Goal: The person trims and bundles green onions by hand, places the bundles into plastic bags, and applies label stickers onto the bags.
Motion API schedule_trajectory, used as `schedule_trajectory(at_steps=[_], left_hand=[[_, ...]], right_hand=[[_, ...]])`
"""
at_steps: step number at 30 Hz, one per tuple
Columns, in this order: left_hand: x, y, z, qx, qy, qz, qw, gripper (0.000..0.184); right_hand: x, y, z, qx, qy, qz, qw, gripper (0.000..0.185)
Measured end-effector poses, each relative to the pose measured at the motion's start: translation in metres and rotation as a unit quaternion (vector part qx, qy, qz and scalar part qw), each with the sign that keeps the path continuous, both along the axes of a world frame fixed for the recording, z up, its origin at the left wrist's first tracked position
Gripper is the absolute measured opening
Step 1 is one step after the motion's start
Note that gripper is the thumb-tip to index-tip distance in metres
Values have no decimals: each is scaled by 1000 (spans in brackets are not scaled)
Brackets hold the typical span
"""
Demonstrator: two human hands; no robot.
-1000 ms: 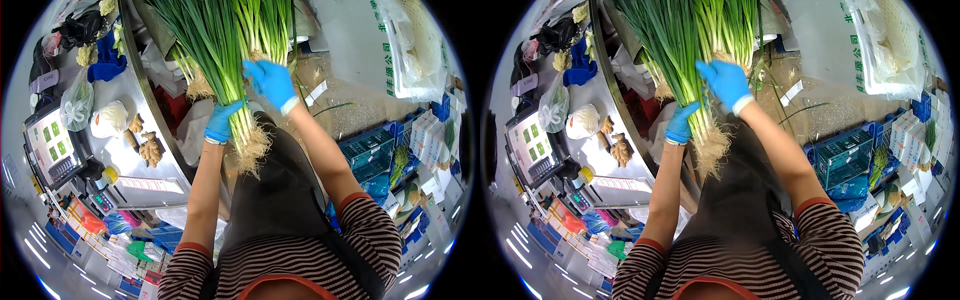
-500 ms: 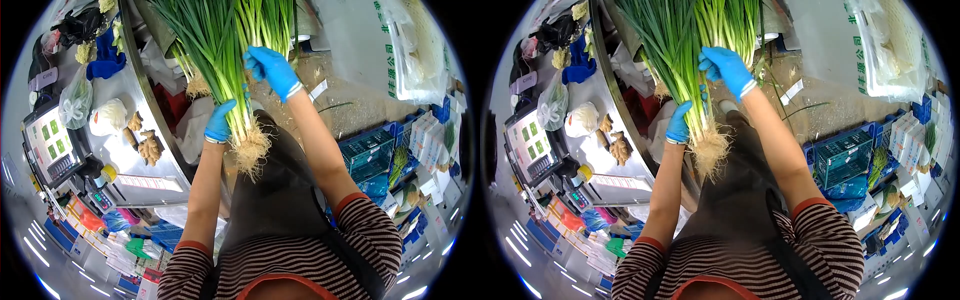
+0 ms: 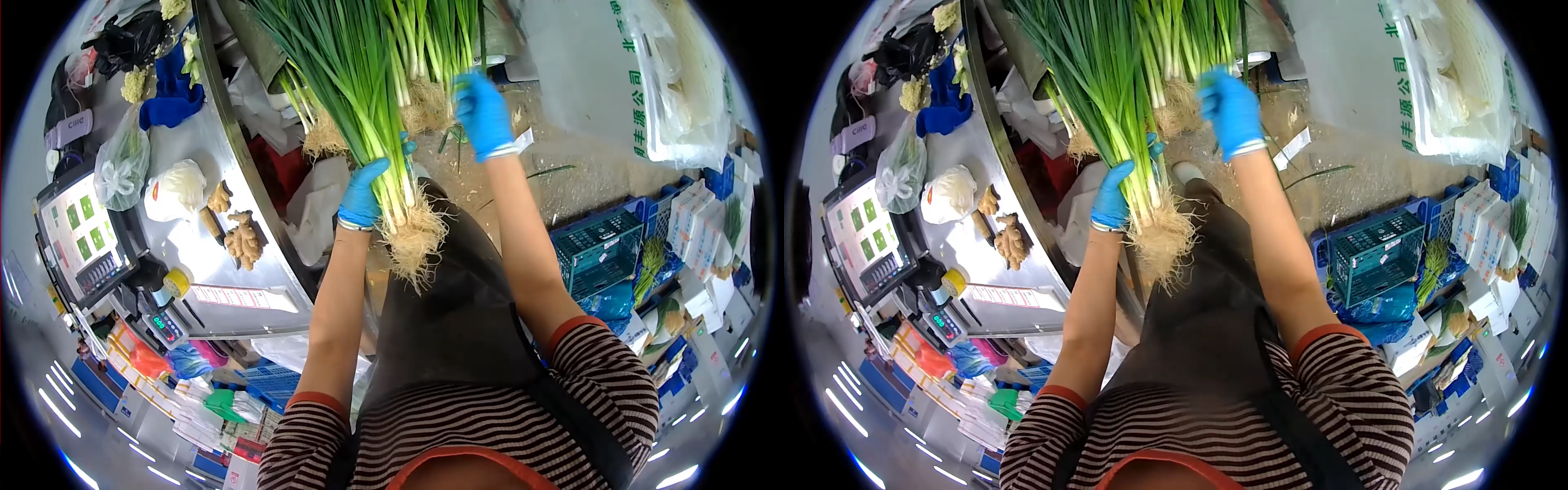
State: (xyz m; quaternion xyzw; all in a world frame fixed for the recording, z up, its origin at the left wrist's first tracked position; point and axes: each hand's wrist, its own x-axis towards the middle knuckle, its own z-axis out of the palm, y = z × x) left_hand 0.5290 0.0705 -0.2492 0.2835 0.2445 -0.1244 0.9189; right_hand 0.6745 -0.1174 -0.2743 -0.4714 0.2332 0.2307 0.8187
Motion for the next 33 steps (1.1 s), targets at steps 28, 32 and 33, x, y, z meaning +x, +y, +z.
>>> schedule_trajectory(at_steps=[28,32,33], left_hand=[[-4,-15,0,-181,7,63,981,71],[3,-11,8,-206,-17,28,978,73],[1,-10,8,-230,-16,39,972,73]], right_hand=[[-142,55,106,-466,-545,335,612,6],[-170,36,124,-20,-497,507,704,6],[-165,29,143,160,-392,533,733,8]])
